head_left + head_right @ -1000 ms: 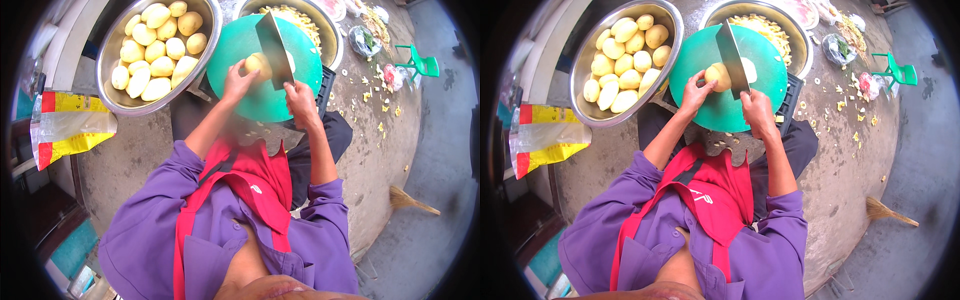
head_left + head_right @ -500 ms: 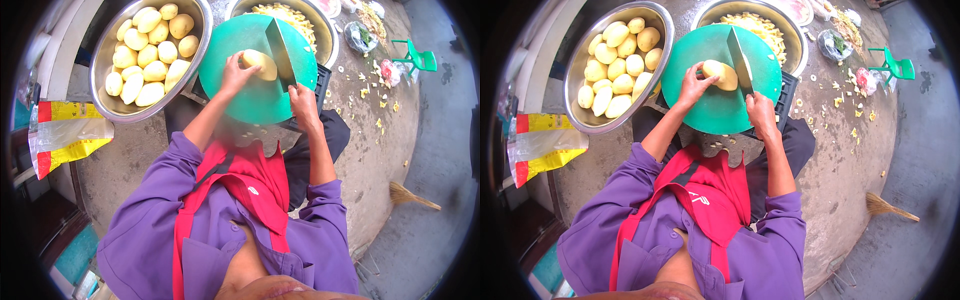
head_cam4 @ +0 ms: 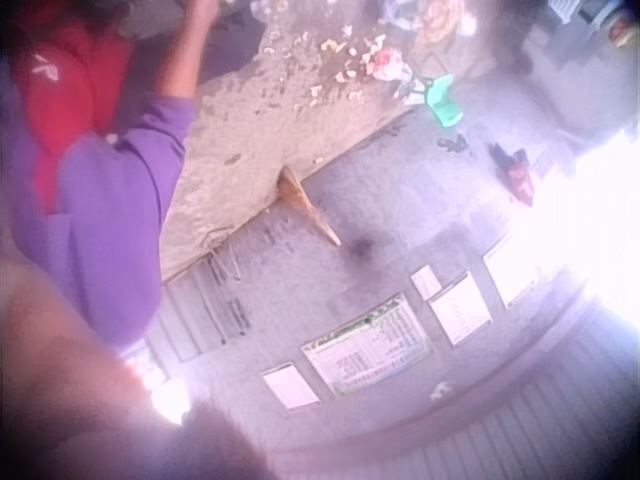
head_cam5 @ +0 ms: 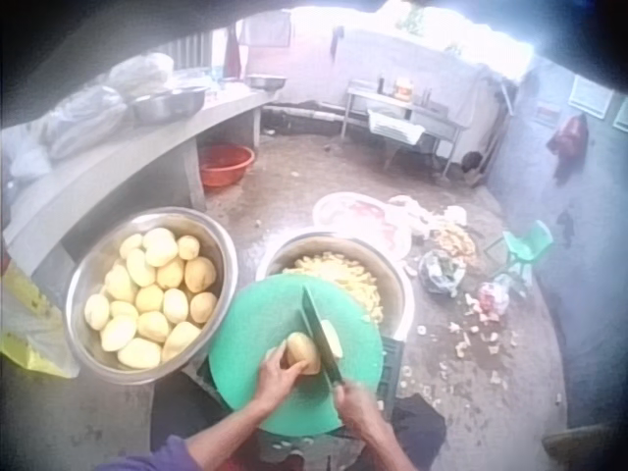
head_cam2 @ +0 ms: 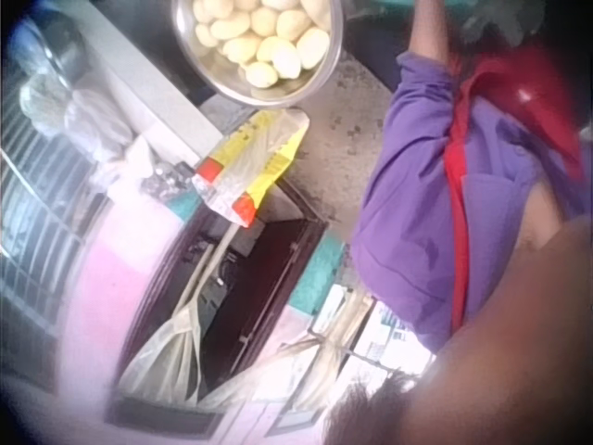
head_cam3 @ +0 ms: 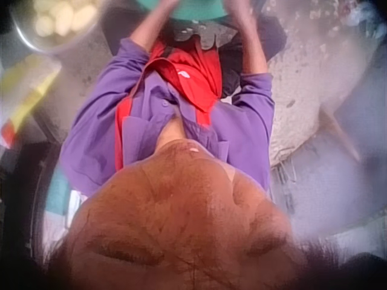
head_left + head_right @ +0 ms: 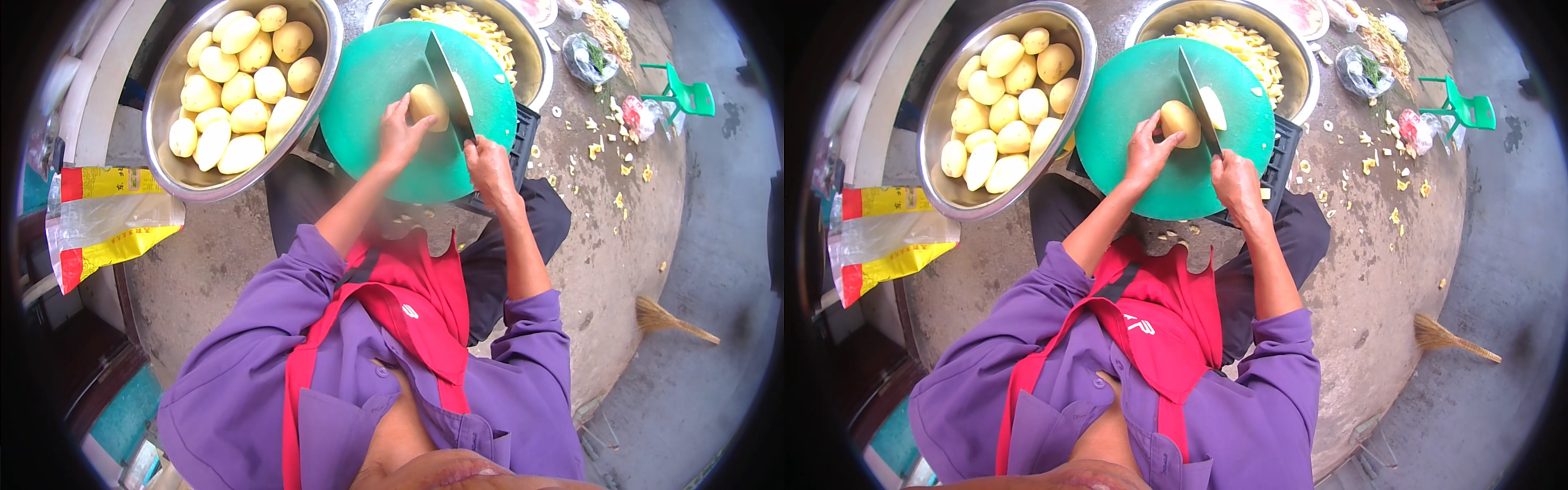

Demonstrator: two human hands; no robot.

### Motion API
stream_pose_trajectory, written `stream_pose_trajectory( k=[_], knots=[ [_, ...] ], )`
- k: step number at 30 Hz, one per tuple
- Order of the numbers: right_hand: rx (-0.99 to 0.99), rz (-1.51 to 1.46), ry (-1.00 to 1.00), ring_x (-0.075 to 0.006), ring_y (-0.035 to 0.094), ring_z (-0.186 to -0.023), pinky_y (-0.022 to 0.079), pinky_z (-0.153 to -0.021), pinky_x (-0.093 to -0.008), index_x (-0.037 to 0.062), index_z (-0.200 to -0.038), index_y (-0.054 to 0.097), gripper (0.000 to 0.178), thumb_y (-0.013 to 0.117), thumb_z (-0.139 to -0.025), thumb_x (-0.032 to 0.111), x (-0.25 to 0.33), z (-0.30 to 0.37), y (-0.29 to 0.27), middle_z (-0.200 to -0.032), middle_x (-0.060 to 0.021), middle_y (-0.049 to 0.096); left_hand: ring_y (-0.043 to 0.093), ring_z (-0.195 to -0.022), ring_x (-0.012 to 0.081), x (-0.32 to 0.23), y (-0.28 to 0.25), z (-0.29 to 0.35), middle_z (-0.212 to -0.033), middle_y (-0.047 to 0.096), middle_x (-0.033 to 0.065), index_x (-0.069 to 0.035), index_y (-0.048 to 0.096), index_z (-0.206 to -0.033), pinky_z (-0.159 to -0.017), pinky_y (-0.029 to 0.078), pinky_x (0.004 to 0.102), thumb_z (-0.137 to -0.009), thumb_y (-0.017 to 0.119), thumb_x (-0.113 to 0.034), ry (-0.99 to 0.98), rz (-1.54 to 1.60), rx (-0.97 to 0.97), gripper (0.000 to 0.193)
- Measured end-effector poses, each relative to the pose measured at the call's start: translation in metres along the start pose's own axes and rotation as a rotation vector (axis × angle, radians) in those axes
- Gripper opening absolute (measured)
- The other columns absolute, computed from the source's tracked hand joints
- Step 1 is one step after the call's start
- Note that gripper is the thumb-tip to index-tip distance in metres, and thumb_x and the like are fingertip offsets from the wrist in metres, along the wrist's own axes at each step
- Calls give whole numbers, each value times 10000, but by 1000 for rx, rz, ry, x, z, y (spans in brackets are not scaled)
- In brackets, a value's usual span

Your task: The person cuts peeled potatoes into small cubes using a large knife on a green cutting board. The diced pieces are transferred into a metal bowl, and the process is repeated with multiple potatoes.

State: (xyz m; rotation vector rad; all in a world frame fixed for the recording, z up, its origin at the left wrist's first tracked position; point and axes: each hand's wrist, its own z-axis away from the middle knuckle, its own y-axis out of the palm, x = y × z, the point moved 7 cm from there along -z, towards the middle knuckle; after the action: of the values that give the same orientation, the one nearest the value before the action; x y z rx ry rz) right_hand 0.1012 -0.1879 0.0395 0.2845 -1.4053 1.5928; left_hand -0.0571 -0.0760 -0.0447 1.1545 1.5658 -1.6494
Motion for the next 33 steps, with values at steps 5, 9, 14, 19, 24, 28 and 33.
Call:
stream_pose_trajectory(
  k=[5, 9, 14, 19, 24, 28, 33],
  knots=[
    [-75, 103, -126, -281, 627, -469, 497, -471, -414, -62, -928, 645, 327, 483, -980, 216, -10, 6, 10, -606, -198, 617, 631, -1070, 242, -4, -5, -1, -1242, 585, 163, 12, 513, -1386, -924, 519, 370, -758, 843, -339, -28, 90, 78, 791],
    [-50, -192, 43, -269, 564, -447, 439, -460, -404, -50, -910, 629, 280, 533, -979, 204, 24, 19, -8, -597, -217, 594, 640, -1035, 225, 4, -16, 1, -1239, 592, 150, -15, 526, -1383, -905, 524, 349, -775, 830, -312, -94, 169, 81, 742],
    [-279, -219, -337, -285, 561, -466, 424, -486, -403, -25, -899, 614, 225, 535, -993, 164, 104, 38, -42, -626, -223, 567, 638, -993, 193, -10, -42, 10, -1179, 607, 115, -43, 597, -1228, -850, 532, 338, -834, 778, -246, -66, 179, -15, 479],
    [18, 175, -47, -463, 660, -786, 535, -741, -517, -27, -916, 669, 302, 521, -951, 234, 19, -12, 38, -804, -291, 661, 627, -1013, 220, -19, -32, 12, -1131, 604, 103, -49, 583, -1199, -854, 525, 362, -823, 764, -174, 75, 184, 22, 436],
    [-19, 104, -107, -398, 667, -648, 524, -617, -490, -21, -931, 669, 279, 543, -949, 227, 20, -7, 33, -721, -241, 668, 618, -1021, 232, -10, -25, 0, -1118, 596, 115, -51, 589, -1177, -862, 523, 363, -796, 784, -166, 127, 174, 30, 443],
    [-97, -319, -56, -100, 486, -415, 388, -366, -311, -14, -898, 644, 273, 580, -979, 238, 45, 24, -15, -528, -43, 520, 588, -1043, 235, -4, -31, -10, -1131, 593, 119, -72, 604, -1193, -866, 521, 366, -818, 783, -248, 58, 132, 111, 451],
    [-212, -261, -39, -120, 516, -419, 415, -388, -319, -7, -897, 649, 271, 571, -981, 238, 35, 19, -69, -536, -39, 535, 573, -1115, 299, -42, -17, -63, -1187, 612, 162, -56, 613, -1233, -923, 496, 402, -803, 782, -319, 272, -168, 196, 531]
  ],
)
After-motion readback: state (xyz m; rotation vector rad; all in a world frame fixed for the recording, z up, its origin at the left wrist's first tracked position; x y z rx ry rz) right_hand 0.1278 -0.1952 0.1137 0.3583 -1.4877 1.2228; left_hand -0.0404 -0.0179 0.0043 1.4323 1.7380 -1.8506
